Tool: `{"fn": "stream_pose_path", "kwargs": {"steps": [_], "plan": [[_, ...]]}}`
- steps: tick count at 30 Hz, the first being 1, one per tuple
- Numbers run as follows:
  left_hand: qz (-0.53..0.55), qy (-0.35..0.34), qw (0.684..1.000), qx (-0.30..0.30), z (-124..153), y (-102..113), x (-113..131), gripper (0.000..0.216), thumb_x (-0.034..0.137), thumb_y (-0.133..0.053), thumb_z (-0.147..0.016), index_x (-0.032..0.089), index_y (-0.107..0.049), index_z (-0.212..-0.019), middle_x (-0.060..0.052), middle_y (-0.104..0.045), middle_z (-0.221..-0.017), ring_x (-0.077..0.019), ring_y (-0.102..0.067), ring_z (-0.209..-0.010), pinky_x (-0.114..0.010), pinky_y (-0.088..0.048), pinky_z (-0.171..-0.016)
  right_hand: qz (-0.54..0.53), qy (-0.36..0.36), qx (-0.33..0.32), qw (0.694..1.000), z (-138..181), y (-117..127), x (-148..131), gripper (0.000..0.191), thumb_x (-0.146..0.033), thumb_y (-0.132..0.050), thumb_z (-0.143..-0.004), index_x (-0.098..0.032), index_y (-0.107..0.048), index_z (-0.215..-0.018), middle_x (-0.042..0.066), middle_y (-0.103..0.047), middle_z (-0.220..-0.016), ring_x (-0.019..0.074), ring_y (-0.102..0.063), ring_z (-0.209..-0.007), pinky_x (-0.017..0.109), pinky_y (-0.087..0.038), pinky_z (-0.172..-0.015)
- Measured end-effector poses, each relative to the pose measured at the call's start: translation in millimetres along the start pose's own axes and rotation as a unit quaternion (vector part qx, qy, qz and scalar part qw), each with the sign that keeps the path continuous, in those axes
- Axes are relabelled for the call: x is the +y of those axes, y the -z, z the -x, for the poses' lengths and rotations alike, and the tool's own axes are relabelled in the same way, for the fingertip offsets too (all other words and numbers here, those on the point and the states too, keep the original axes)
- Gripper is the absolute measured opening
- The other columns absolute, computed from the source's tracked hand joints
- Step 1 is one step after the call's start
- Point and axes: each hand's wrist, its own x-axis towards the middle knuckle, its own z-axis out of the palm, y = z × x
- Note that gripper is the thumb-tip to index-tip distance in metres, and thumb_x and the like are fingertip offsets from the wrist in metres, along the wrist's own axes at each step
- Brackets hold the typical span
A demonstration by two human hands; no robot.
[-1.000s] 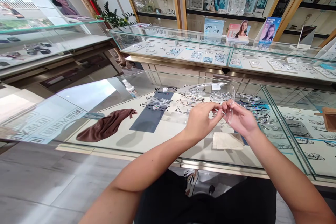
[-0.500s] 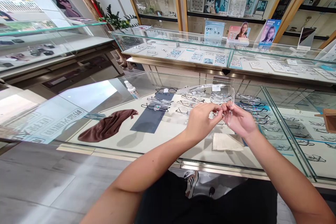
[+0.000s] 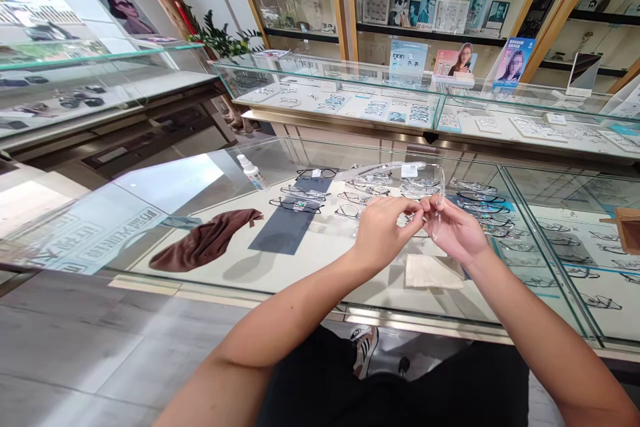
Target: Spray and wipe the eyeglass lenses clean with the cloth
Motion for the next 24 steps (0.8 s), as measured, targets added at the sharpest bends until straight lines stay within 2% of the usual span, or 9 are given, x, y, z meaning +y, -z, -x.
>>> {"fn": "stream_pose_path", "kwargs": {"steps": [3, 7, 12, 15, 19, 24], "plan": [[-0.012, -0.001, 1.0, 0.009, -1, 0, -1, 0.009, 0.014, -0.07, -0.089, 0.021, -0.071, -0.083, 0.002, -0.079, -0.079, -0.0151, -0.073, -0.072, -0.03, -0.049, -0.075, 0.005, 0.007, -0.003, 1.0, 0, 0, 2, 0.017, -0.03, -0.073, -0.089, -0.023, -0.062, -0.079, 0.002, -0.062, -0.095, 0.0165, -0.061, -0.092, 0.029, -0.054, -0.083], [-0.007, -0.021, 0.999, 0.029, -3, 0, -2, 0.011, 0.012, -0.068, -0.086, 0.02, -0.067, -0.078, 0.003, -0.076, -0.074, -0.0139, -0.069, -0.069, -0.029, -0.047, -0.072, 0.024, 0.008, -0.002, 1.0, 2, -3, 5, 0.018, -0.033, -0.072, -0.09, -0.024, -0.061, -0.078, 0.004, -0.064, -0.099, 0.0186, -0.06, -0.095, 0.032, -0.053, -0.086], [0.013, -0.048, 0.998, 0.05, -5, 1, -3, 0.015, 0.006, -0.065, -0.08, 0.021, -0.064, -0.076, 0.004, -0.073, -0.07, -0.0127, -0.065, -0.067, -0.027, -0.046, -0.07, 0.024, 0.013, -0.011, 1.0, 2, -7, 7, 0.019, -0.034, -0.073, -0.09, -0.024, -0.062, -0.078, 0.004, -0.064, -0.097, 0.0197, -0.061, -0.099, 0.034, -0.053, -0.092], [0.03, -0.04, 0.997, 0.055, -6, 1, -3, 0.015, 0.006, -0.064, -0.079, 0.021, -0.063, -0.075, 0.004, -0.072, -0.069, -0.0124, -0.064, -0.066, -0.027, -0.046, -0.07, 0.016, 0.013, -0.018, 1.0, 2, -9, 7, 0.018, -0.032, -0.073, -0.09, -0.024, -0.062, -0.078, 0.004, -0.065, -0.095, 0.0195, -0.062, -0.099, 0.033, -0.055, -0.092], [0.046, -0.023, 0.997, 0.049, -7, 2, -3, 0.013, 0.009, -0.062, -0.079, 0.021, -0.062, -0.074, 0.003, -0.071, -0.069, -0.0135, -0.064, -0.066, -0.028, -0.048, -0.07, -0.011, 0.006, -0.018, 1.0, 3, -11, 7, 0.016, -0.028, -0.07, -0.092, -0.023, -0.064, -0.078, 0.003, -0.067, -0.093, 0.0172, -0.064, -0.095, 0.03, -0.057, -0.088], [0.057, -0.037, 0.997, 0.046, -7, 3, -2, 0.013, 0.009, -0.061, -0.079, 0.021, -0.061, -0.074, 0.003, -0.07, -0.069, -0.0134, -0.063, -0.065, -0.028, -0.049, -0.068, -0.041, -0.004, -0.018, 0.999, 3, -12, 6, 0.017, -0.023, -0.065, -0.095, -0.022, -0.065, -0.077, 0.002, -0.067, -0.092, 0.0147, -0.064, -0.09, 0.027, -0.057, -0.086]]}}
